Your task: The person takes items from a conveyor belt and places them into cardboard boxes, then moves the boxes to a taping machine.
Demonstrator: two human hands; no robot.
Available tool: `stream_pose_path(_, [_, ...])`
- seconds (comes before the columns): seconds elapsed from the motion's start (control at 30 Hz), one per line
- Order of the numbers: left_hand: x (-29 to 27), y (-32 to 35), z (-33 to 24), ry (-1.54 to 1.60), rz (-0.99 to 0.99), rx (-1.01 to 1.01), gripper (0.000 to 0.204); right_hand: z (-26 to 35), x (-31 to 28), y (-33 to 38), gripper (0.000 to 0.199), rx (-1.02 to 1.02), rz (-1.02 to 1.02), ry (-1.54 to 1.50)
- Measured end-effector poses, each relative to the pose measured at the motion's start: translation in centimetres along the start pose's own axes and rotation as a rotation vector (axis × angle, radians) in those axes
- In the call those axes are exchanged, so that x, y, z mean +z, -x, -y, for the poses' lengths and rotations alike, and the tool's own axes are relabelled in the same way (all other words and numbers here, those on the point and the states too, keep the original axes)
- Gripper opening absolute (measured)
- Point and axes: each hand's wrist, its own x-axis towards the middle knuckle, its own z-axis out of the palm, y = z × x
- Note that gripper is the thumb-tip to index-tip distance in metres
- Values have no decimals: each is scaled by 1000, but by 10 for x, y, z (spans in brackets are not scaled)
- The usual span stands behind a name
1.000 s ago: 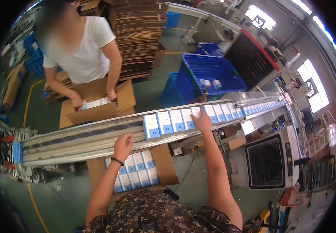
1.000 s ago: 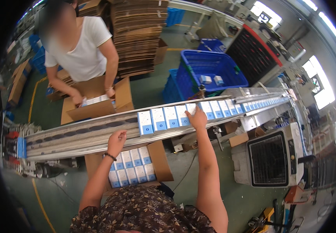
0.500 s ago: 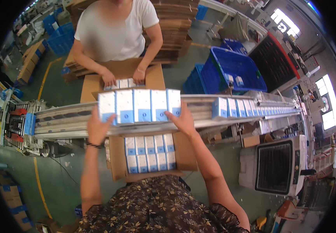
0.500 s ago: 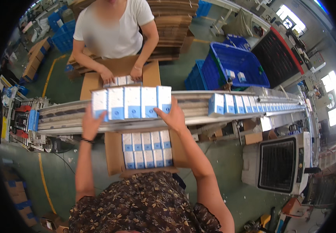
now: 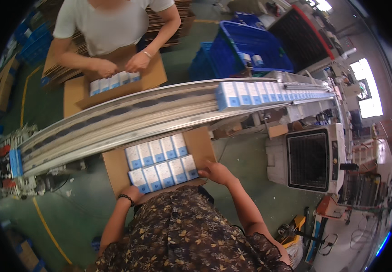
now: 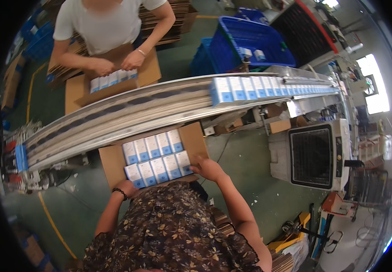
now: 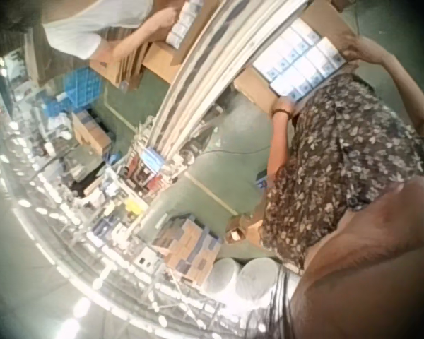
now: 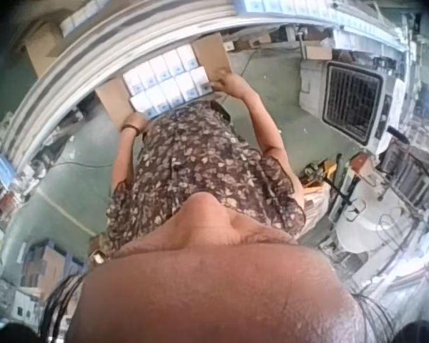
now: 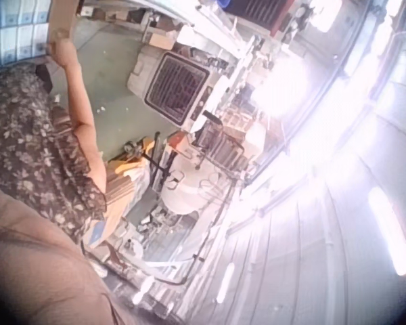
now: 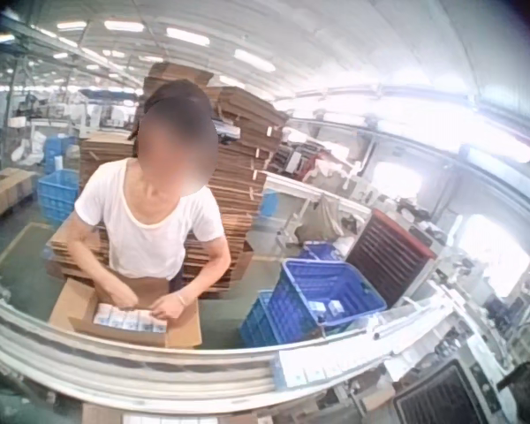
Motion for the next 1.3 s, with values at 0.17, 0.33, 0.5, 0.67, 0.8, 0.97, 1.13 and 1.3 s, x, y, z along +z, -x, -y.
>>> stream_pose_path(0.17, [53,-99,38,-298,-28,27,35,-24,-83,-27,25,-91,-482,-347])
stream_pose_path(0.33, [-14,-51,-63,-814,291,154,30,-148,-160,-65,19,-86,-1187,-115])
stream_pose_path(0.5, [-62,-43,-125,-407,140,212,36,-245,-239,-100,22,110,-1381,130])
stream_pose_path(0.67, [-72,-46,-172,-56,-282,410,39,-300,-293,-117,31,359,-1358,224])
stream_pose_path(0.8, [-57,-57,-177,17,-196,396,44,-327,-331,-122,34,587,-1289,240])
stream_pose_path(0.97, [-23,-47,-154,70,-151,206,48,-354,-362,-135,35,775,-1209,163])
stream_pose_path(1.13, [-19,-27,-143,128,-135,128,52,-382,-376,-145,41,719,-1144,293])
stream_pose_path(1.3, [-64,-10,-168,358,-311,229,39,-384,-375,-147,61,540,-954,155])
